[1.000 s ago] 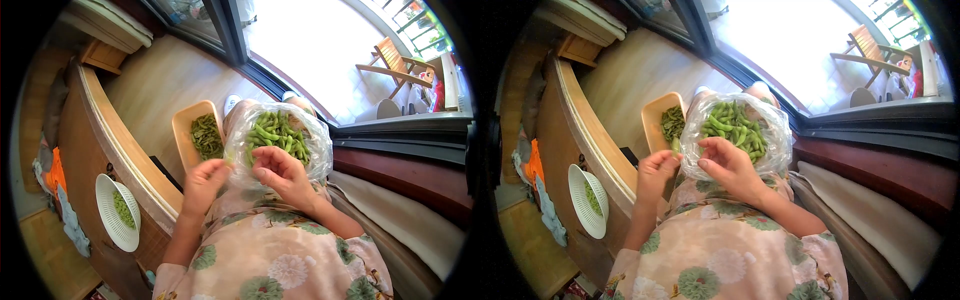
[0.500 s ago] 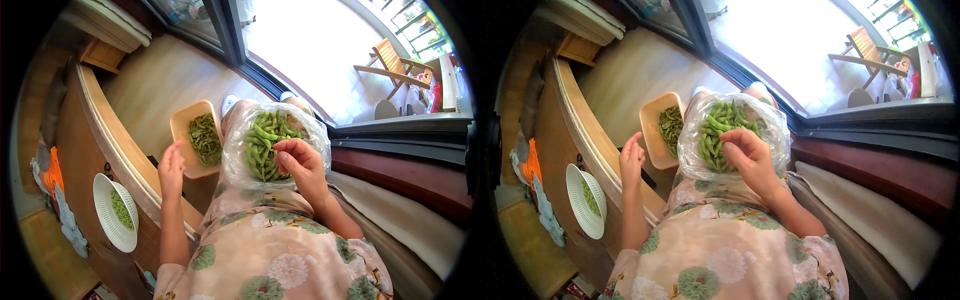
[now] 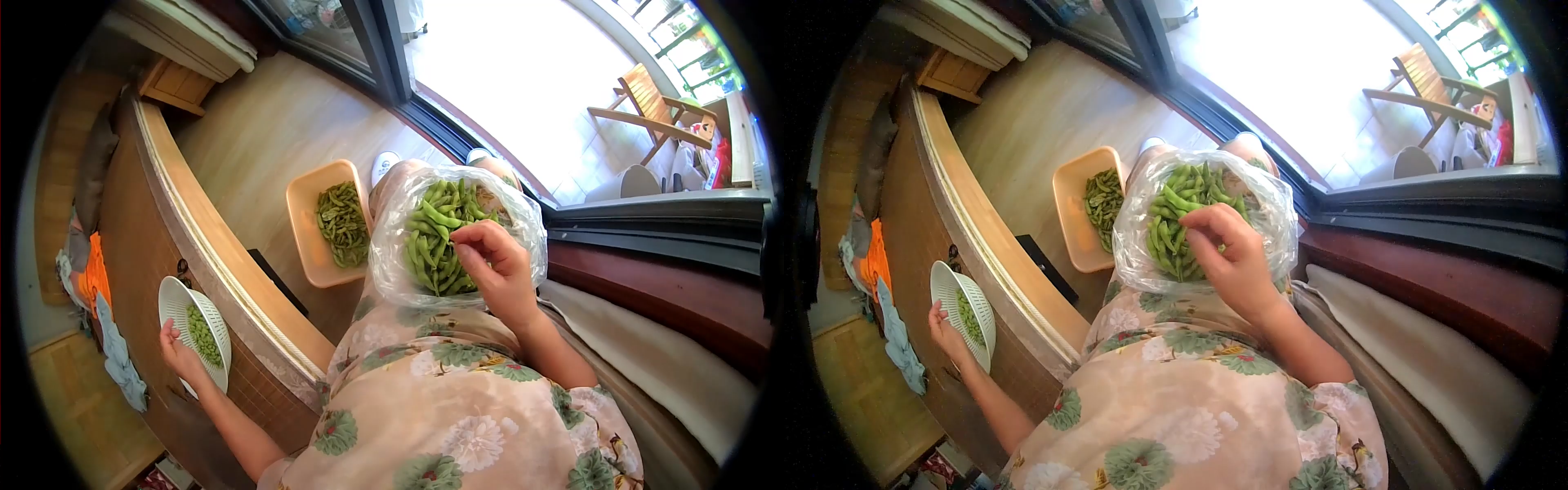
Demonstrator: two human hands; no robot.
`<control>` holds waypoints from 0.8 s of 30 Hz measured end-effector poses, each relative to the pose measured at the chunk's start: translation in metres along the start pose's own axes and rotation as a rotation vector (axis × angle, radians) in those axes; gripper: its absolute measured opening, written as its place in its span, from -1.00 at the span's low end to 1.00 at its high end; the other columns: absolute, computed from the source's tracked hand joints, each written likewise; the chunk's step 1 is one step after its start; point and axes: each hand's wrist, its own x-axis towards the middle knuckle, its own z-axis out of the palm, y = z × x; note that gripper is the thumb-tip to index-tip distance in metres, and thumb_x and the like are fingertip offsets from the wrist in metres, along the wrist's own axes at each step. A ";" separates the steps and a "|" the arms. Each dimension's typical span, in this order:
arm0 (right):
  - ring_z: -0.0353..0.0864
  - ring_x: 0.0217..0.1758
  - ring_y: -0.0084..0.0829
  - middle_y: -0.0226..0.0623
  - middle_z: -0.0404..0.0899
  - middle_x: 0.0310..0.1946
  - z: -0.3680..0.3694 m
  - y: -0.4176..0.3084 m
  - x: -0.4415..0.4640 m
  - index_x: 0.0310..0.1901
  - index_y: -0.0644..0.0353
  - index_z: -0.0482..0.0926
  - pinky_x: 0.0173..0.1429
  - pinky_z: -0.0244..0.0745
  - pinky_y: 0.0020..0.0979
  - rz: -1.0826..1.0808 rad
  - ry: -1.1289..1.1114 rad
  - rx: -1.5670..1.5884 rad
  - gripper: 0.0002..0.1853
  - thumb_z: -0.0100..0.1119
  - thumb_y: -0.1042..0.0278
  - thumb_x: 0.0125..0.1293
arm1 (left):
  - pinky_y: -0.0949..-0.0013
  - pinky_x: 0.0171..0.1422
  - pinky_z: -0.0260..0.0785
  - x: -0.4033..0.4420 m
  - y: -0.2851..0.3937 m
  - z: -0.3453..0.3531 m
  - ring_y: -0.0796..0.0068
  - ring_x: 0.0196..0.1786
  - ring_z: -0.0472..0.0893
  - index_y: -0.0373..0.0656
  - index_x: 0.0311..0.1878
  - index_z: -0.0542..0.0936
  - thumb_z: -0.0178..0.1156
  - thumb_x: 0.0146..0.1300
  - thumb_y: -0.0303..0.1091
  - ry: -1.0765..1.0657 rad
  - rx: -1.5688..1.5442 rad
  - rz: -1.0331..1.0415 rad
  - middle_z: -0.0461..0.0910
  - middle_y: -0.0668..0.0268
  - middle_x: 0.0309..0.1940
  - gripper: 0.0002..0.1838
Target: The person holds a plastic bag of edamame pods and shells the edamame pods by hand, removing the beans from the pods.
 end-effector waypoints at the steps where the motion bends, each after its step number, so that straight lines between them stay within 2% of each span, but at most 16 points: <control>1: 0.56 -0.28 -0.45 -0.38 0.57 -0.30 0.001 -0.004 0.003 -0.18 0.21 0.60 -0.23 0.42 -0.48 -0.138 -0.011 -0.168 -0.86 0.16 0.57 0.22 | 0.44 0.08 0.30 0.000 -0.009 -0.002 0.50 -0.13 0.46 -0.24 0.10 0.56 -0.14 0.28 -0.58 -0.038 0.063 -0.047 0.47 0.35 -0.27 -0.61; 5: 0.53 -0.07 -0.20 -0.29 0.56 -0.22 0.010 -0.007 0.019 -0.24 0.15 0.63 -0.04 0.41 -0.27 -0.532 -0.049 -0.676 -0.79 0.24 0.58 0.04 | 0.44 0.04 0.34 -0.002 -0.022 0.003 0.50 -0.17 0.50 -0.25 0.05 0.58 -0.09 0.36 -0.50 -0.074 0.108 -0.094 0.54 0.34 -0.28 -0.70; 6: 0.43 0.16 -0.20 -0.28 0.55 -0.08 0.015 -0.007 0.020 -0.24 0.15 0.64 0.21 0.28 -0.16 -0.493 -0.067 -0.767 -0.79 0.26 0.52 0.01 | 0.44 0.04 0.34 -0.002 -0.013 0.006 0.51 -0.17 0.50 -0.26 0.04 0.58 -0.08 0.37 -0.48 -0.025 0.050 -0.077 0.55 0.34 -0.28 -0.71; 9: 0.28 0.35 -0.11 -0.20 0.49 0.10 0.025 -0.005 0.029 -0.22 0.16 0.64 0.38 0.11 -0.05 -0.549 -0.073 -0.955 -0.80 0.21 0.46 0.06 | 0.44 0.04 0.34 -0.009 0.052 0.021 0.53 -0.17 0.50 -0.29 0.02 0.58 -0.05 0.40 -0.44 0.074 -0.119 -0.012 0.56 0.35 -0.28 -0.73; 10: 0.10 0.48 -0.04 -0.14 0.39 0.23 0.027 0.004 0.030 -0.24 0.20 0.61 0.48 -0.10 0.07 -0.491 -0.128 -0.975 -0.82 0.17 0.43 0.09 | 0.44 0.04 0.35 -0.014 0.078 0.028 0.53 -0.16 0.50 -0.30 0.02 0.58 -0.04 0.40 -0.44 0.075 -0.176 0.018 0.56 0.36 -0.29 -0.73; 13: 0.04 0.52 -0.12 -0.25 0.37 0.24 0.032 0.013 0.028 -0.22 0.13 0.60 0.52 -0.11 0.04 -0.438 -0.126 -1.166 -0.78 0.28 0.40 0.04 | 0.45 0.03 0.35 -0.032 0.139 0.057 0.57 -0.16 0.51 -0.30 0.00 0.58 -0.03 0.40 -0.44 -0.024 -0.358 0.092 0.57 0.37 -0.29 -0.75; 16: 0.08 0.50 -0.03 -0.11 0.41 0.20 0.033 0.014 0.027 -0.35 0.20 0.56 0.51 -0.19 0.16 -0.425 -0.108 -1.026 -0.91 0.19 0.44 0.07 | 0.51 0.01 0.34 -0.061 0.190 0.083 0.62 -0.18 0.51 -0.27 -0.02 0.60 0.01 0.40 -0.44 -0.254 -0.427 0.109 0.59 0.36 -0.25 -0.78; 19: 0.15 0.47 -0.09 -0.27 0.44 0.19 0.028 0.002 0.023 -0.35 0.16 0.58 0.48 -0.01 0.03 -0.394 -0.094 -0.849 -0.82 0.32 0.54 -0.05 | 0.56 -0.03 0.38 -0.103 0.245 0.107 0.63 -0.18 0.54 -0.25 -0.02 0.60 0.06 0.37 -0.49 -0.631 -0.645 -0.065 0.61 0.37 -0.26 -0.80; 21: 0.28 0.37 -0.15 -0.27 0.46 0.14 0.019 -0.006 0.023 -0.34 0.18 0.59 0.41 0.12 -0.05 -0.392 -0.090 -0.594 -0.83 0.32 0.58 -0.02 | 0.54 -0.01 0.40 -0.130 0.268 0.124 0.63 -0.18 0.56 -0.25 -0.04 0.62 0.09 0.35 -0.51 -0.844 -0.707 0.062 0.62 0.38 -0.25 -0.81; 22: 0.35 0.33 -0.19 -0.27 0.47 0.12 0.015 -0.008 0.022 -0.34 0.20 0.59 0.37 0.19 -0.09 -0.389 -0.087 -0.467 -0.83 0.33 0.60 0.00 | 0.52 0.04 0.39 -0.140 0.276 0.131 0.60 -0.11 0.57 -0.27 -0.01 0.61 0.08 0.34 -0.52 -0.964 -0.663 0.029 0.63 0.35 -0.21 -0.79; 24: 0.43 0.21 -0.26 -0.25 0.53 0.01 0.005 -0.008 0.018 -0.29 0.22 0.61 0.27 0.32 -0.24 -0.150 -0.144 -0.080 -0.85 0.29 0.58 0.05 | 0.45 0.15 0.36 -0.152 0.291 0.144 0.52 0.03 0.55 -0.30 0.05 0.58 0.08 0.34 -0.49 -1.154 -0.691 0.223 0.60 0.23 -0.04 -0.74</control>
